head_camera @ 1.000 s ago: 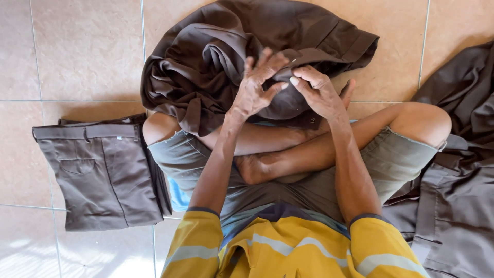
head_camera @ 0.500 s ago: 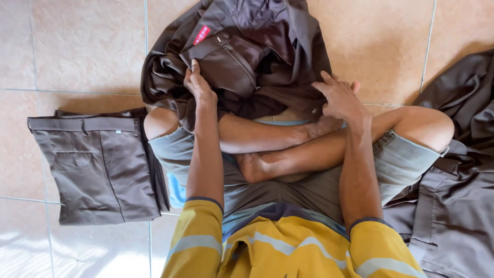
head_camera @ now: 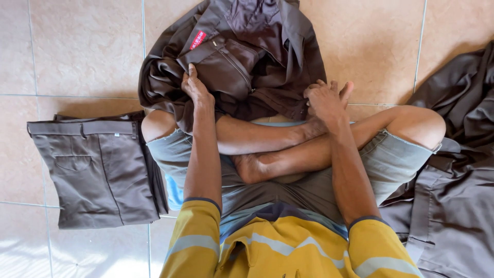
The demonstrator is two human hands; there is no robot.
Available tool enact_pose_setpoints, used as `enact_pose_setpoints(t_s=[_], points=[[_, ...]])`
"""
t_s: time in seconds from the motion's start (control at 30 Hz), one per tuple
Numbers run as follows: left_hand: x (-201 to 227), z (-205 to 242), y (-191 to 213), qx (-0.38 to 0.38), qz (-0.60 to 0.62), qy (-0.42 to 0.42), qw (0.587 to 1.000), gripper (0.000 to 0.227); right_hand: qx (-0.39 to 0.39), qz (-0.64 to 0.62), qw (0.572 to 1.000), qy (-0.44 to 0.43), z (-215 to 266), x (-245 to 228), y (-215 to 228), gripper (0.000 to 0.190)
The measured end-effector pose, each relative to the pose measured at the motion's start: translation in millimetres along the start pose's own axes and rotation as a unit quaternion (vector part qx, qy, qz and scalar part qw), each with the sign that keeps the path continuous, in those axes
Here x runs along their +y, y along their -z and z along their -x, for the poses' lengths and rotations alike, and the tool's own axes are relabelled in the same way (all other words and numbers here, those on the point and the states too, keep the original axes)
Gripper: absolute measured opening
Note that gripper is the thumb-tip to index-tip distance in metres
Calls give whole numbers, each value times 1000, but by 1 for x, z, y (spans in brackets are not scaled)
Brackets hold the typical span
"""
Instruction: Folding brown trousers neatly while sitting on the floor and stacking them.
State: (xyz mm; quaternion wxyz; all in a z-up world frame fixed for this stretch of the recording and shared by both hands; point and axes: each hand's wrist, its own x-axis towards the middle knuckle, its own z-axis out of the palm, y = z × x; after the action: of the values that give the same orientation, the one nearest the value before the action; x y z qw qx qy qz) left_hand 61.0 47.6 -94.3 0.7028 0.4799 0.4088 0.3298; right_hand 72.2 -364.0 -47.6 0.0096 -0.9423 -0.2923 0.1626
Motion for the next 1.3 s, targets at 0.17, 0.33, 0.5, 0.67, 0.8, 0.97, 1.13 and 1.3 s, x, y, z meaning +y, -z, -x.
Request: enact_pose_setpoints(t_s=[0.17,0.33,0.5,0.67,0.8,0.97,1.13,1.3], points=[[19,-3,-5,-21,-103,-115,988,20,25,-150,988,22,1,-14,32,33],[150,106,-96,-213,-85,-293,928,18,3,-411,902,-130,59,-73,194,21],[186,182,-131,-445,-206,-331,806,20,71,-649,658,-376,55,-59,181,70],[147,201,-144,-431,-257,-240,831,14,148,-764,621,93,63,-30,145,76],[158,218,-142,-444,-270,-243,819,16,205,-641,739,-30,51,3,104,28],[147,243,-141,-499,-290,-219,787,20,334,-613,716,15,56,-24,151,12],[137,237,-133,-545,-249,-153,786,20,354,-582,732,18,55,-28,151,15],[130,247,-125,-555,-282,-174,763,47,337,-645,684,41,46,-32,128,14]])
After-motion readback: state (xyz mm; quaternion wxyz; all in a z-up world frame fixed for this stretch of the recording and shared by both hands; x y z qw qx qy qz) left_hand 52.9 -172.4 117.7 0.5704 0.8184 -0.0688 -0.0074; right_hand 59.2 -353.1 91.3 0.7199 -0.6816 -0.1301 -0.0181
